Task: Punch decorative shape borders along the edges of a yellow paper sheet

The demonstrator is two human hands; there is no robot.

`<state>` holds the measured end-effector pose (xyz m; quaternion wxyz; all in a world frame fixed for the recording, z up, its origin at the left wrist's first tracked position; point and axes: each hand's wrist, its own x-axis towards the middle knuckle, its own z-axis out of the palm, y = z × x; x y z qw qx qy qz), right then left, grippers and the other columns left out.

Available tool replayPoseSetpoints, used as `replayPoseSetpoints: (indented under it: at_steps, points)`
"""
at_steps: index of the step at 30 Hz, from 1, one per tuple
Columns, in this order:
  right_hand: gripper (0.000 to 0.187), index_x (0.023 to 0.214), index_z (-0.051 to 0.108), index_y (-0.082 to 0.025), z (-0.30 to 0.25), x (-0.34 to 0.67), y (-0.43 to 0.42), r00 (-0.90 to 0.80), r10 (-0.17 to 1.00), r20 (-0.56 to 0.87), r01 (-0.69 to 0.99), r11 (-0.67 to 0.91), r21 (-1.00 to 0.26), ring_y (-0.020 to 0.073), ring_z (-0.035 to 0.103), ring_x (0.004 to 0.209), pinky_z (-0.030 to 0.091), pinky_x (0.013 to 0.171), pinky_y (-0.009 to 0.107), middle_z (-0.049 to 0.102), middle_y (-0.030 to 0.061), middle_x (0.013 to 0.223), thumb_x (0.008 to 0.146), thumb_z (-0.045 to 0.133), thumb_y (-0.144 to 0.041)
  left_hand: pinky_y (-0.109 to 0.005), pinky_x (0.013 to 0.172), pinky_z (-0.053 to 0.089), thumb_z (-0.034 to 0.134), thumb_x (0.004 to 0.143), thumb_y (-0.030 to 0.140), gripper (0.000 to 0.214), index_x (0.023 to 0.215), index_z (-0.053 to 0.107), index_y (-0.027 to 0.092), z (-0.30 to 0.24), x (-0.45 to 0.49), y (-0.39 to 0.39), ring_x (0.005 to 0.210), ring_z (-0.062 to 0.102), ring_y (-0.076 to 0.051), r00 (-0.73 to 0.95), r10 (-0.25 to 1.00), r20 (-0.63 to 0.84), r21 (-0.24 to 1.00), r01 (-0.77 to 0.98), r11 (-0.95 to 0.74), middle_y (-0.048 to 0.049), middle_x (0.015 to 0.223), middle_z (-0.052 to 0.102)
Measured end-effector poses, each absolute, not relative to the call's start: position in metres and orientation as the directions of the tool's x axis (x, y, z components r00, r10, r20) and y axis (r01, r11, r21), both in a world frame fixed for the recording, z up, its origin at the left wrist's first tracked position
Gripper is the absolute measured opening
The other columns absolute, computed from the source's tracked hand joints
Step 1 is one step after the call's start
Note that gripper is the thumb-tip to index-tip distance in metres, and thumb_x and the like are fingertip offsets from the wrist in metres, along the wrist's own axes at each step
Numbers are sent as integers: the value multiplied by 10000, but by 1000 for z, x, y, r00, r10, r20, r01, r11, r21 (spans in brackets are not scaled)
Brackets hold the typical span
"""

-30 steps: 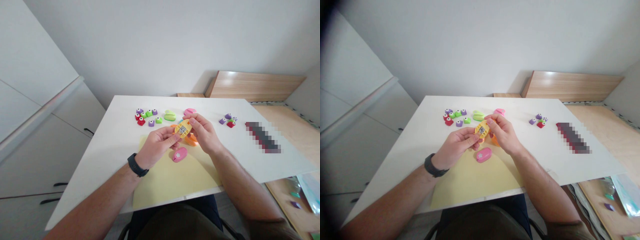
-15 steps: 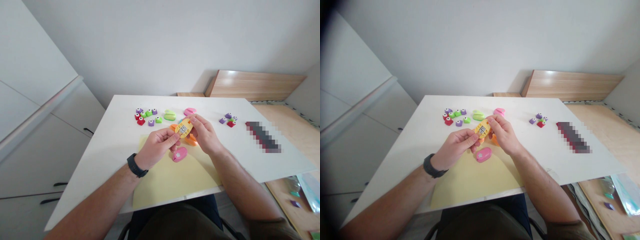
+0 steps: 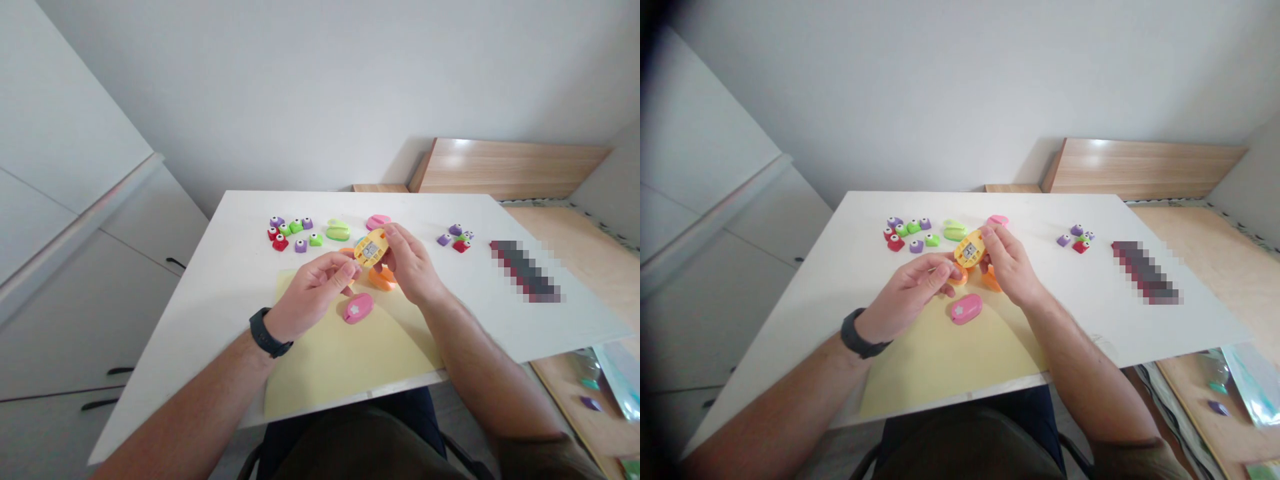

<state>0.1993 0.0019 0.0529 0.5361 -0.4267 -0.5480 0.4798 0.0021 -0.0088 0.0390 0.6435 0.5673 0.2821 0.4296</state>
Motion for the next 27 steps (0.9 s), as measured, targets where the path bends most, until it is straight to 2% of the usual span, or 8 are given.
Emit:
replayPoseSetpoints:
  at_steps: [3, 9, 11, 13, 15, 18, 22, 27]
  points:
    - [410, 1017, 637, -228, 51, 197, -2, -154, 972, 177, 85, 191, -978, 126, 534, 634, 438, 565, 272, 590, -11, 762, 973, 534, -622, -326, 806, 605, 690, 931, 442, 264, 932, 694, 179, 38, 4, -10, 944, 676, -182, 523, 848, 81, 971, -233, 50, -69, 1052, 699]
    - [388, 1178, 660, -236, 47, 197, -5, -222, 947, 231, 249, 284, -926, 159, 588, 795, 486, 655, 294, 654, 48, 956, 1012, 507, -551, -317, 813, 579, 735, 898, 434, 278, 857, 682, 164, 32, 4, -9, 807, 694, -156, 488, 872, 36, 972, -219, 82, -49, 936, 720]
    - [366, 1281, 620, -269, 47, 198, -6, -172, 932, 320, 264, 357, -896, 177, 604, 885, 517, 715, 318, 646, 69, 1099, 1013, 535, -503, -312, 819, 565, 728, 908, 424, 263, 898, 698, 163, 30, 3, -8, 817, 690, -155, 472, 880, 50, 970, -233, 70, -53, 937, 720]
    - [362, 1322, 599, -306, 49, 199, -7, -116, 875, 470, 302, 482, -822, 203, 600, 994, 535, 797, 359, 604, 83, 1231, 985, 610, -437, -317, 836, 559, 712, 923, 421, 257, 933, 709, 164, 29, 1, -7, 842, 686, -159, 460, 886, 64, 964, -258, 65, -59, 954, 720]
    - [342, 1277, 644, -331, 50, 200, -9, -139, 798, 587, 360, 592, -721, 241, 575, 1119, 532, 900, 419, 563, 87, 1294, 939, 685, -370, -322, 851, 558, 703, 930, 421, 254, 953, 717, 168, 28, 0, -7, 858, 682, -161, 444, 893, 73, 961, -271, 56, -60, 953, 719]
    - [287, 1190, 720, -358, 51, 202, -10, -265, 738, 621, 389, 671, -631, 279, 538, 1234, 498, 1020, 500, 551, 82, 1282, 907, 724, -310, -325, 843, 568, 712, 922, 427, 255, 970, 726, 177, 27, 0, -6, 850, 684, -164, 428, 901, 70, 965, -257, 47, -55, 938, 723]
    - [277, 1182, 740, -362, 50, 201, -10, -313, 728, 610, 375, 684, -625, 267, 550, 1218, 509, 1022, 500, 548, 80, 1265, 914, 724, -295, -329, 842, 578, 726, 910, 425, 254, 961, 733, 175, 27, -1, -5, 855, 692, -171, 434, 899, 66, 973, -228, 39, -62, 962, 736]
    - [202, 1093, 746, -297, 58, 202, -15, -312, 723, 617, 348, 691, -633, 248, 547, 1224, 503, 1041, 459, 542, 89, 1259, 892, 761, -315, -342, 873, 581, 728, 907, 430, 253, 940, 755, 180, 28, -2, -4, 897, 700, -194, 456, 887, 68, 981, -193, 24, -76, 1004, 745]
